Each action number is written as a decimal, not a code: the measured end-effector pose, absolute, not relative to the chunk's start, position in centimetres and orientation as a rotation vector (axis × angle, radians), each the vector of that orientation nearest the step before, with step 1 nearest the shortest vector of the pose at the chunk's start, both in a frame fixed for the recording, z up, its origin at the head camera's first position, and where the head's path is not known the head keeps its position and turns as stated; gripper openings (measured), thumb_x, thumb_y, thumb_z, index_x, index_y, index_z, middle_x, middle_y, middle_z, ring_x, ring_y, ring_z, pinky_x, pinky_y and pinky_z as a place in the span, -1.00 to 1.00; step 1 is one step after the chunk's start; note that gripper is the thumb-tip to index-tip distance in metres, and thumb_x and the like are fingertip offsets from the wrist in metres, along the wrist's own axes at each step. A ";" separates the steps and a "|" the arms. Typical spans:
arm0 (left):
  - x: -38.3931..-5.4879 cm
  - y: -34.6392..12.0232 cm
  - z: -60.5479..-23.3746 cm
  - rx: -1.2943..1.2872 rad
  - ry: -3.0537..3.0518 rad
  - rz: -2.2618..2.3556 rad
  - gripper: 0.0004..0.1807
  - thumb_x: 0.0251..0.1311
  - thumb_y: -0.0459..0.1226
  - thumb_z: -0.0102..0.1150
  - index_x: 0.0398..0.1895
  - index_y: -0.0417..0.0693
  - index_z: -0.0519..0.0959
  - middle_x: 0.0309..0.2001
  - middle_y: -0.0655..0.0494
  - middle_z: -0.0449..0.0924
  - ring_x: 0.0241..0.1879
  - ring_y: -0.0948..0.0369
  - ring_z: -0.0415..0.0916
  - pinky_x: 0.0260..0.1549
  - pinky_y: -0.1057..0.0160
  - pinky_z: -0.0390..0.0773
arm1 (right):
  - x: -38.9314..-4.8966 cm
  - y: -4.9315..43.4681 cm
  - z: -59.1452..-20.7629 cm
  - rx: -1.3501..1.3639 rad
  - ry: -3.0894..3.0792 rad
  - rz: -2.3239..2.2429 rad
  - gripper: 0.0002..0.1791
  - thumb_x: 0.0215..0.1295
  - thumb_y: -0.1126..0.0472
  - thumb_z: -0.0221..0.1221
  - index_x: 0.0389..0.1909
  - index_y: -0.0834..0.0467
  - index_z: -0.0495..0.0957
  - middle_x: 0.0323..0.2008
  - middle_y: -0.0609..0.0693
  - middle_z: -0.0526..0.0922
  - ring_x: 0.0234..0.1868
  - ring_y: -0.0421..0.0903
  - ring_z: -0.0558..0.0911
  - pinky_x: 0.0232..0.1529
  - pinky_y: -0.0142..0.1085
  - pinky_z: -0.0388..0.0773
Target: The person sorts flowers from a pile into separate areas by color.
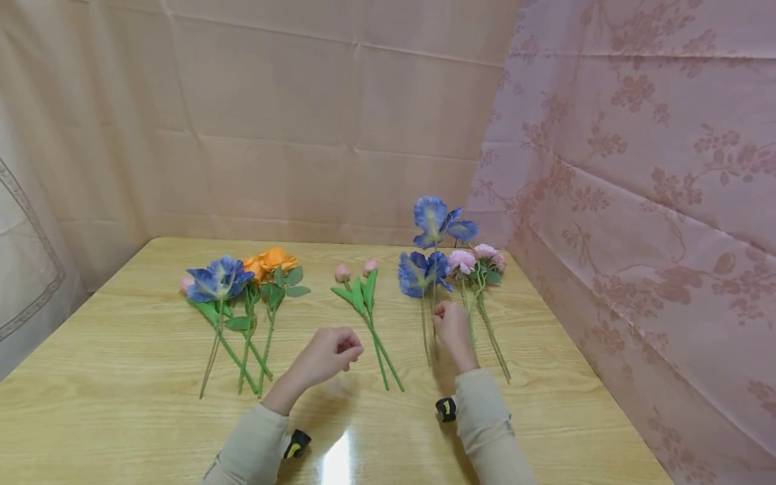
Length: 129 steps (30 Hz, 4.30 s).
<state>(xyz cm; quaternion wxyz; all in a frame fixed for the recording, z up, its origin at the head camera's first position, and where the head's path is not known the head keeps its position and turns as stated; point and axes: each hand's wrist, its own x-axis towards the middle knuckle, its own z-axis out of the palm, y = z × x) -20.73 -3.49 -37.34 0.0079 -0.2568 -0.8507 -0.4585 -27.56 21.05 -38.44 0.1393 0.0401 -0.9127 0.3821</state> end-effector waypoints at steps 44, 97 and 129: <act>-20.8 -3.7 -38.2 -0.846 -2.715 -1.403 -0.89 0.16 -0.36 0.07 -0.47 -0.22 0.53 -0.63 0.07 0.47 -0.71 0.32 0.39 -0.70 0.39 0.41 | -28.4 20.9 -39.5 -0.088 -2.975 1.176 -0.95 -0.04 0.56 0.14 -0.54 0.44 0.46 -0.59 0.15 0.53 -0.67 -0.06 0.57 -0.63 -0.30 0.53; -21.8 -5.9 -38.4 -0.612 -2.782 -1.297 -0.88 0.17 -0.33 0.07 -0.41 -0.22 0.55 -0.58 0.06 0.47 -0.65 0.29 0.40 -0.66 0.34 0.40 | -27.5 19.5 -39.2 0.163 -3.047 0.736 -0.62 -0.05 0.38 0.15 -0.96 0.14 0.32 -0.99 -0.16 0.18 -0.94 -0.28 0.17 -0.83 -0.46 0.09; -25.4 -14.8 -40.1 0.203 -3.154 -0.745 -0.86 0.05 -0.46 0.02 -0.28 -0.32 0.48 -0.29 -0.25 0.50 -0.35 -0.08 0.48 -0.56 0.04 0.46 | -25.2 17.1 -37.3 0.234 -3.041 0.992 -0.82 0.14 0.23 0.17 -0.47 0.29 0.56 -0.60 0.12 0.54 -0.61 0.02 0.54 -0.67 -0.31 0.41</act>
